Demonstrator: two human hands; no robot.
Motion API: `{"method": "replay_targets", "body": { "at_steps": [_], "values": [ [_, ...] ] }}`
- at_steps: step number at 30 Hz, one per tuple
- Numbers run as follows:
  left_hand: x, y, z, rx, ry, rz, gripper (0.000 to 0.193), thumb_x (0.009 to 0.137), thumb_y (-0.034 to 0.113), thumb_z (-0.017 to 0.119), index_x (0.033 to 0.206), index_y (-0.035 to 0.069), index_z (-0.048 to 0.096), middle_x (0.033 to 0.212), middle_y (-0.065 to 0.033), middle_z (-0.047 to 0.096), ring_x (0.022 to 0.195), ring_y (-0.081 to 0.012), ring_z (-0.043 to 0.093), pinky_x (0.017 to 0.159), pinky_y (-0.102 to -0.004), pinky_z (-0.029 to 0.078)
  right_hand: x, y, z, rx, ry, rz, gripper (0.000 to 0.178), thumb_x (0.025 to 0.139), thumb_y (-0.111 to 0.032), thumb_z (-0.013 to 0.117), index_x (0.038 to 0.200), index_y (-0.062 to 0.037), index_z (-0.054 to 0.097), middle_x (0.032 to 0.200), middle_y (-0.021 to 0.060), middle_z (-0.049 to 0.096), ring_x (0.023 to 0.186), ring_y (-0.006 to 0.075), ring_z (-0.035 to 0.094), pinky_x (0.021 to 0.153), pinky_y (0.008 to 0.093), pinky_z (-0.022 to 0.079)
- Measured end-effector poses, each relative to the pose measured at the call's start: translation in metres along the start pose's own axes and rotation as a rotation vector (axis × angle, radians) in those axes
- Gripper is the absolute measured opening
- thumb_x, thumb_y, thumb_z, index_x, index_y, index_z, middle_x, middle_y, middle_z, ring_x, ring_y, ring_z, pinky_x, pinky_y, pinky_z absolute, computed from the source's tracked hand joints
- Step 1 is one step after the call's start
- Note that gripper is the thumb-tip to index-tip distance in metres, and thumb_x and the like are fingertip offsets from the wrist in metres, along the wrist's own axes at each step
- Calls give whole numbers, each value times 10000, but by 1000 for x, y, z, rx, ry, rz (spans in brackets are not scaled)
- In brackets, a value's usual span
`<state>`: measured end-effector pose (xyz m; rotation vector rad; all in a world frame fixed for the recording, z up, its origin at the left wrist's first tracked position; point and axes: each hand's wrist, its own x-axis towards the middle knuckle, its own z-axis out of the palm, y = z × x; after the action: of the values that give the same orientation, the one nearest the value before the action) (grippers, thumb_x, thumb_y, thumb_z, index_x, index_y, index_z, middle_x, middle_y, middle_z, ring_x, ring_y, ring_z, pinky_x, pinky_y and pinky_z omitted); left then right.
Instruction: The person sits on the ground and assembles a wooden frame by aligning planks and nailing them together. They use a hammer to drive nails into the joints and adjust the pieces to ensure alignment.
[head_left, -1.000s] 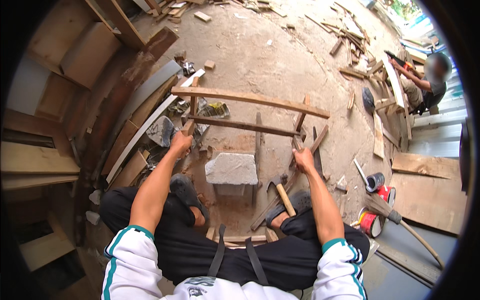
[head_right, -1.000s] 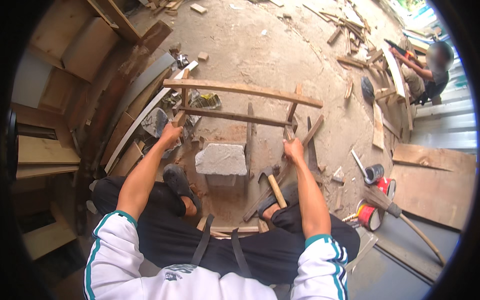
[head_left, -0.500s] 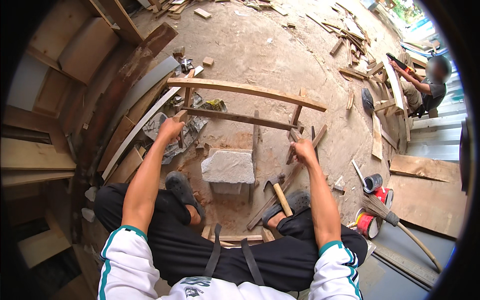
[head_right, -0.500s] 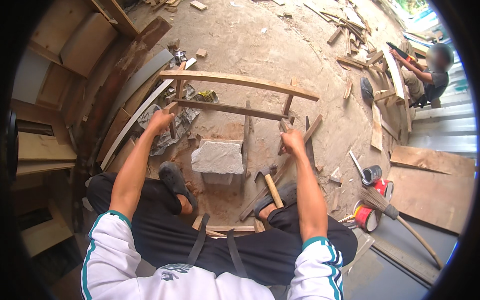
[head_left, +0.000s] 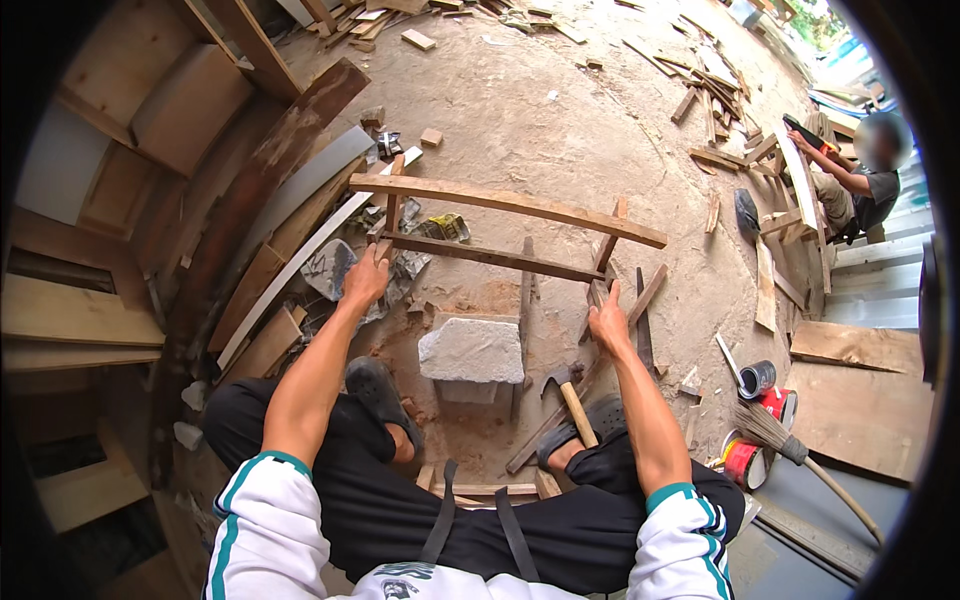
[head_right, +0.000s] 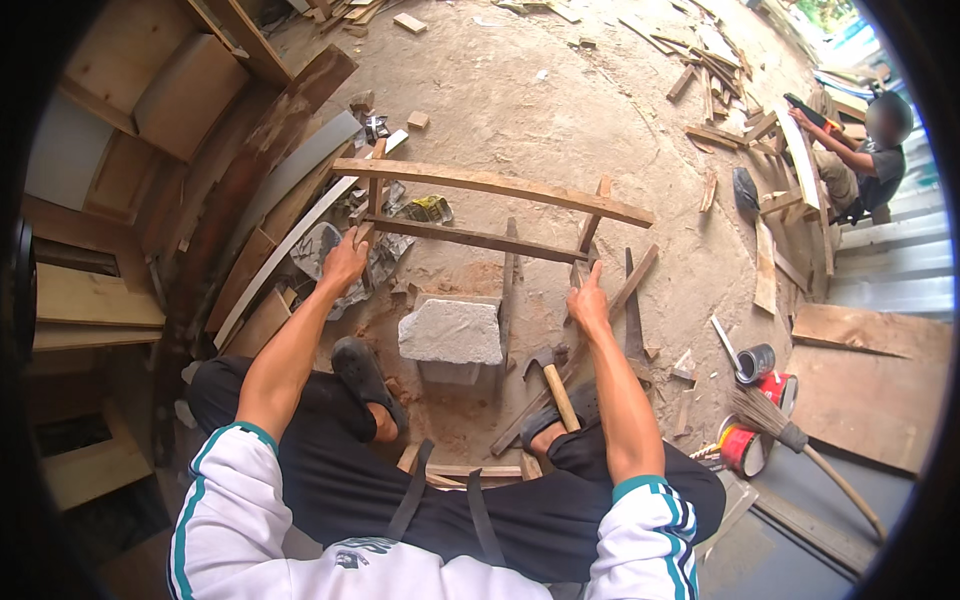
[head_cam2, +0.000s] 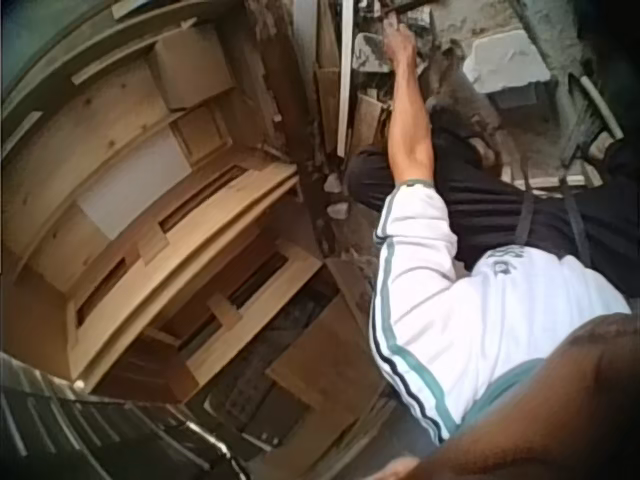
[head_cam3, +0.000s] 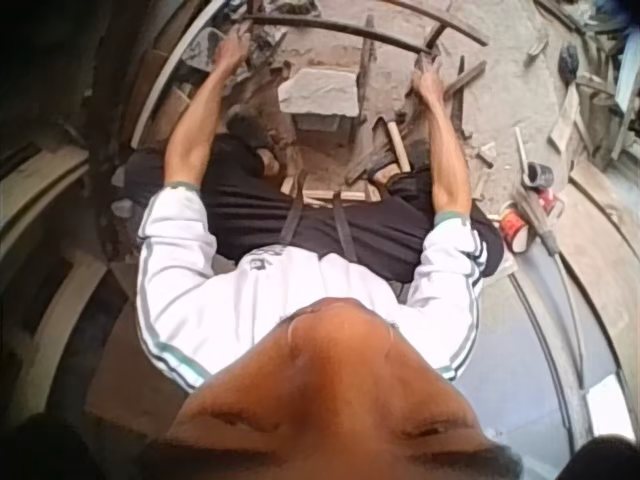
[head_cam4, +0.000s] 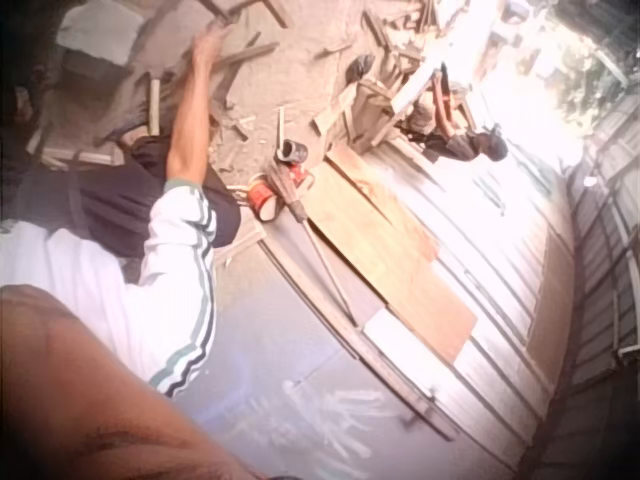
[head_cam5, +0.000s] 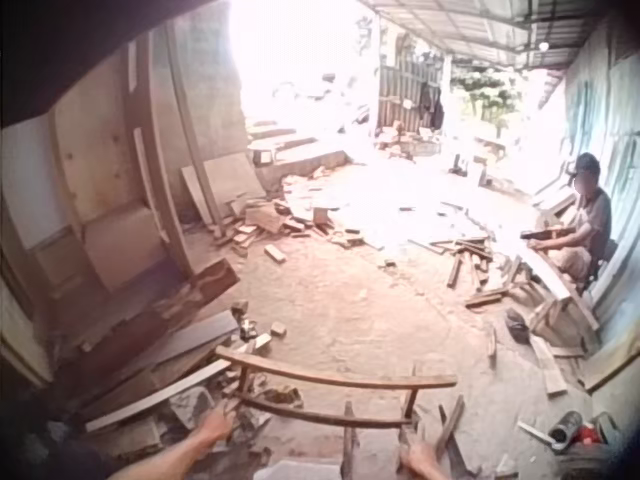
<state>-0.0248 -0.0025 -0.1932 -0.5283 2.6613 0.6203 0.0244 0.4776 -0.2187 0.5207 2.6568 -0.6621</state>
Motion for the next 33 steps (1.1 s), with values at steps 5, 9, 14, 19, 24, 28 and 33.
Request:
{"method": "replay_targets", "body": {
  "at_steps": [5, 9, 14, 19, 24, 28, 33],
  "values": [
    [-8, 10, 9, -35, -29, 18, 617, 956, 393, 467, 1496, 123, 336, 1261, -302, 586, 1166, -465, 565, 1007, -526, 421, 12, 23, -16, -91, -32, -9, 884, 888, -226, 582, 1546, -55, 17, 978, 342, 658, 924, 493, 650, 847, 515, 514],
    [-10, 4, 13, -84, -53, 24, 630, 963, 379, 450, 1501, 95, 288, 1242, -305, 596, 1160, -467, 567, 1021, -518, 409, 3, 5, -15, -69, -13, 80, 871, 881, -244, 598, 1539, -50, 61, 981, 346, 654, 940, 496, 643, 860, 517, 510],
    [-4, 6, 7, 82, -42, 26, 680, 952, 388, 476, 1521, 104, 236, 1474, -269, 376, 1330, -440, 415, 1069, -529, 369, -7, -33, -44, -118, -70, 120, 937, 868, -358, 682, 1553, -107, 94, 1512, 341, 264, 1322, 461, 433, 1075, 487, 400],
    [13, 3, 17, 95, 49, 288, 756, 906, 300, 585, 1530, 70, 224, 1593, -218, 161, 1391, -435, 324, 1101, -527, 340, 17, 10, -18, -123, -7, -114, 871, 875, -218, 637, 1559, -96, 113, 1532, 358, 198, 1309, 506, 422, 1063, 486, 415],
    [-4, 14, 17, 141, -12, 207, 659, 927, 215, 559, 1511, 74, 289, 1603, -215, 95, 1301, -461, 435, 1029, -525, 420, 12, 8, -6, -178, 66, -118, 880, 798, -62, 585, 1559, -112, 147, 1566, 324, 136, 1064, 506, 609, 863, 509, 541],
    [-4, 15, 18, 172, 17, 215, 602, 932, 148, 551, 1492, 94, 336, 1590, -224, 115, 1206, -471, 520, 963, -521, 471, 12, 12, 2, -136, 96, -120, 874, 808, -103, 623, 1554, -107, 167, 1552, 334, 173, 1102, 515, 588, 882, 506, 535],
    [-6, 12, 17, 177, 73, 209, 599, 939, 213, 559, 1485, 85, 348, 1582, -223, 168, 1255, -457, 488, 992, -516, 451, 29, 21, -5, 109, -9, -97, 886, 908, -655, 496, 1547, -106, 223, 1563, 287, 226, 1354, 448, 412, 1096, 484, 378]
  ]
}}
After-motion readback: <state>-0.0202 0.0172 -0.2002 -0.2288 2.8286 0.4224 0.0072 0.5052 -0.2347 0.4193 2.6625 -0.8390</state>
